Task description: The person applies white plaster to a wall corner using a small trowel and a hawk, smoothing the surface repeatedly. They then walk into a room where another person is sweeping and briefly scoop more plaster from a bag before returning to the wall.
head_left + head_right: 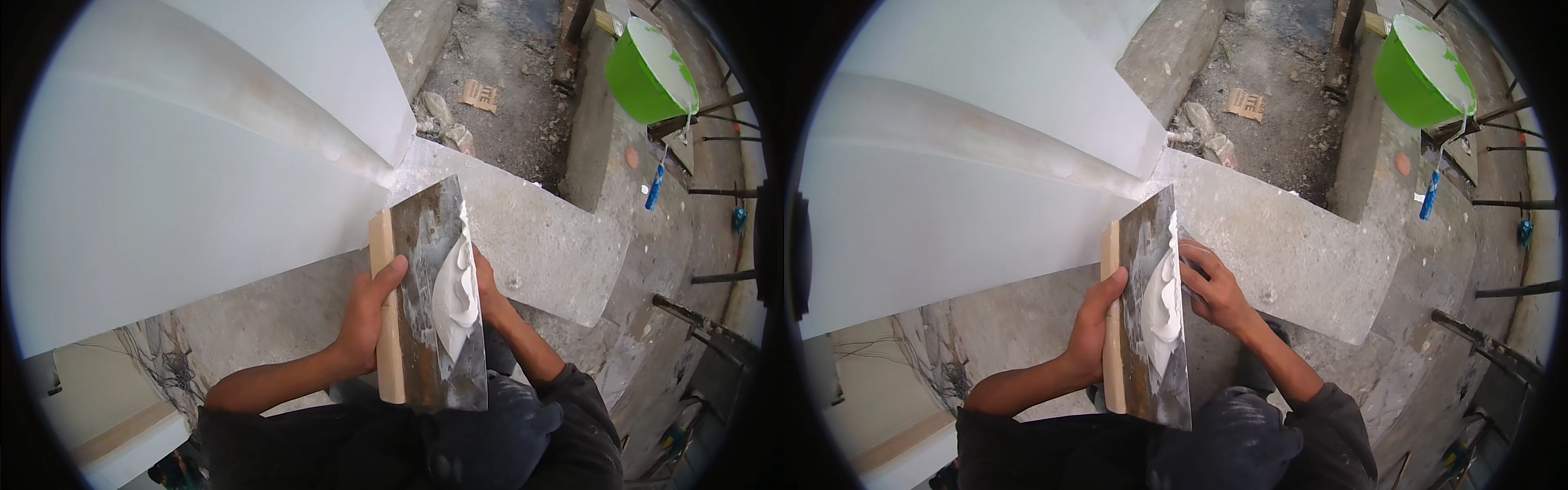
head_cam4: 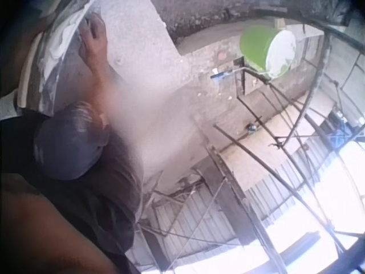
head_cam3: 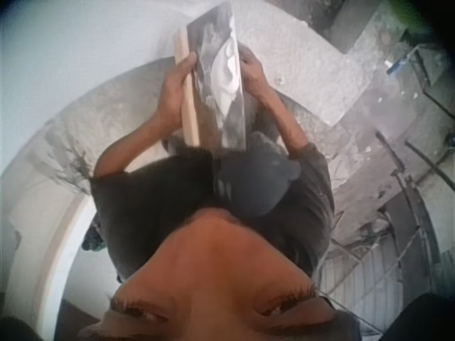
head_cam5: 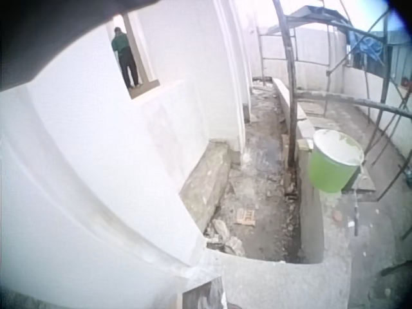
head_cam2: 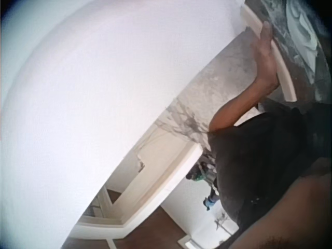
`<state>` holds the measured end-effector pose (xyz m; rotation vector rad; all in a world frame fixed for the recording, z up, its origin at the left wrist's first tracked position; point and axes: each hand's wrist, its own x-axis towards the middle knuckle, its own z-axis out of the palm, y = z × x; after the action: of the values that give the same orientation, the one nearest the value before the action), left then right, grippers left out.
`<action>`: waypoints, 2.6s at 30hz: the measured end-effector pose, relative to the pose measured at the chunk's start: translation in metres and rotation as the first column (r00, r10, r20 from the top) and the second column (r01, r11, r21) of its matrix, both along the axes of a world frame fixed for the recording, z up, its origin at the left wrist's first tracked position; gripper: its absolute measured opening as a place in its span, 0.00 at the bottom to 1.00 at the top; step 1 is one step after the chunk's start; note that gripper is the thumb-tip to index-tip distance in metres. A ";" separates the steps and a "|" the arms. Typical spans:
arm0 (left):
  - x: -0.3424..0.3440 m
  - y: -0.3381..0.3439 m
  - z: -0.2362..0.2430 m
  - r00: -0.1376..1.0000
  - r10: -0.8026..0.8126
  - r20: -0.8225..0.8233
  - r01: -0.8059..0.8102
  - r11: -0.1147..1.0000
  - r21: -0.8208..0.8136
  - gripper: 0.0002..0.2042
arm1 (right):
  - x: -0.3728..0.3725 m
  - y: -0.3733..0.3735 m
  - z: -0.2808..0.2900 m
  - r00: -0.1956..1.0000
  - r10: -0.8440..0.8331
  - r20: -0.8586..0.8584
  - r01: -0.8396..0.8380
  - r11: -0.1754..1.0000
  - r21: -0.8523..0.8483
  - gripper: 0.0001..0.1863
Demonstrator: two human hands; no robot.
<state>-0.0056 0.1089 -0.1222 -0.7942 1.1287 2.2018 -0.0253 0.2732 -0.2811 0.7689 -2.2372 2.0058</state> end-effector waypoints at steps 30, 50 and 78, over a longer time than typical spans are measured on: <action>0.005 0.008 -0.016 0.981 -0.188 0.050 0.181 0.975 0.127 0.21 | 0.006 -0.004 0.029 0.872 -0.453 0.186 0.475 0.875 -0.098 0.23; 0.004 0.005 -0.014 0.973 -0.228 0.030 0.223 0.966 0.133 0.22 | 0.004 -0.006 0.031 0.896 -0.300 0.327 0.373 0.909 -0.187 0.15; 0.002 0.005 -0.016 0.965 -0.261 0.027 0.258 0.962 0.089 0.24 | 0.007 -0.004 0.026 0.881 -0.294 0.370 0.375 0.911 -0.171 0.18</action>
<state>-0.0032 0.1140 -0.1379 -0.6117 1.0482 1.9935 -0.0179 0.2689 -0.2553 0.0015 -2.0346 2.2926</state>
